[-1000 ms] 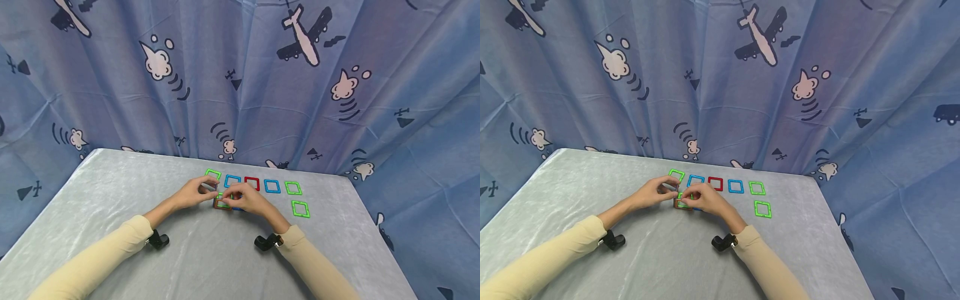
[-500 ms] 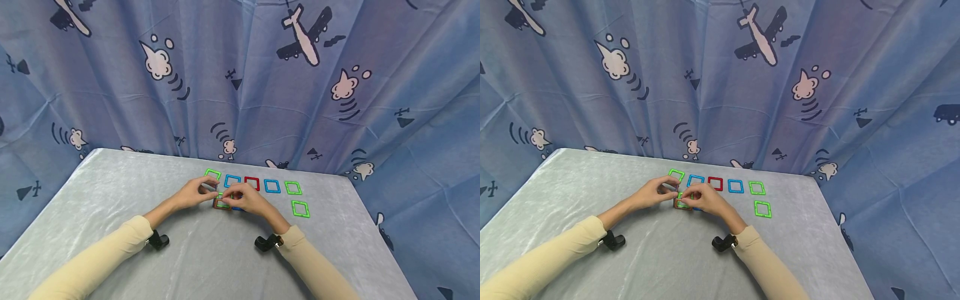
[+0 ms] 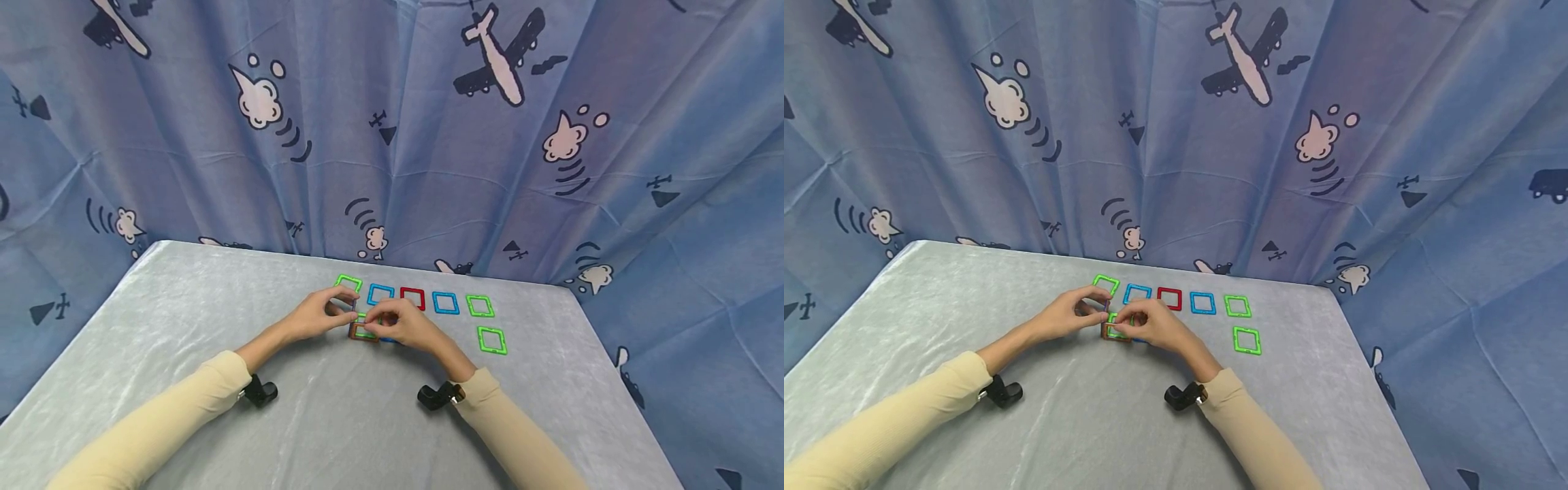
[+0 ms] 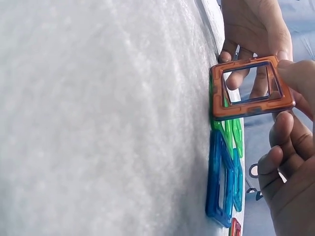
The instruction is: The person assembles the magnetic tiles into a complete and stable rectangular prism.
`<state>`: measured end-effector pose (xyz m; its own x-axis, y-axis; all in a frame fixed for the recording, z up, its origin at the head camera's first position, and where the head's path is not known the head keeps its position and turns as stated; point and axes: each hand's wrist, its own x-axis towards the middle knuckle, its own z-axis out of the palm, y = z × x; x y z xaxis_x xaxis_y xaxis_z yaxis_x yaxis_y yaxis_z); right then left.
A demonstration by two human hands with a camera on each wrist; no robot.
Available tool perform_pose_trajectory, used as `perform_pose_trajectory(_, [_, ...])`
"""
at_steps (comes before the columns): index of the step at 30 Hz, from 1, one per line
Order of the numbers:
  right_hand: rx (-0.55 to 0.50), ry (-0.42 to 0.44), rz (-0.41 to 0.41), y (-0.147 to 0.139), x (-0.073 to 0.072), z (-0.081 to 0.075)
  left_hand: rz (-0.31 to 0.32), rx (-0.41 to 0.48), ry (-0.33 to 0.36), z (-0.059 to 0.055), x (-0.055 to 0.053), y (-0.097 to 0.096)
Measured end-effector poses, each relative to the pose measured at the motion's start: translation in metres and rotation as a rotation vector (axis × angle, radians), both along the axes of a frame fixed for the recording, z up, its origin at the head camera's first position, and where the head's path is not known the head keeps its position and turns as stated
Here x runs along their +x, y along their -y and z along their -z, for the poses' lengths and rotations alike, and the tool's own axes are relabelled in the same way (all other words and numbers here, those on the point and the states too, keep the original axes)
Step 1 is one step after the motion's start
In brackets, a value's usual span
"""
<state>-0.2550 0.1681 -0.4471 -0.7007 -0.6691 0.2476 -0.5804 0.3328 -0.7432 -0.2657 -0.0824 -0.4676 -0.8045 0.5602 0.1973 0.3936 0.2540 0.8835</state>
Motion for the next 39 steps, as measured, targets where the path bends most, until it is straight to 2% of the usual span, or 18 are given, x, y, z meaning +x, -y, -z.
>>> perform_pose_trajectory(12, [-0.009, 0.04, 0.074, -0.022, 0.002, -0.002, -0.012, -0.015, -0.009, -0.001, 0.001, -0.001])
perform_pose_trajectory(25, [-0.001, 0.052, 0.192, -0.077, 0.011, -0.011, -0.011, -0.02, -0.019, -0.001, 0.003, -0.001])
perform_pose_trajectory(34, [-0.001, 0.039, 0.267, -0.115, 0.021, -0.012, -0.014, -0.017, -0.007, -0.002, 0.003, -0.001])
perform_pose_trajectory(39, [0.001, 0.052, 0.28, -0.124, 0.036, -0.025, -0.018, -0.015, -0.009, -0.001, 0.003, -0.001])
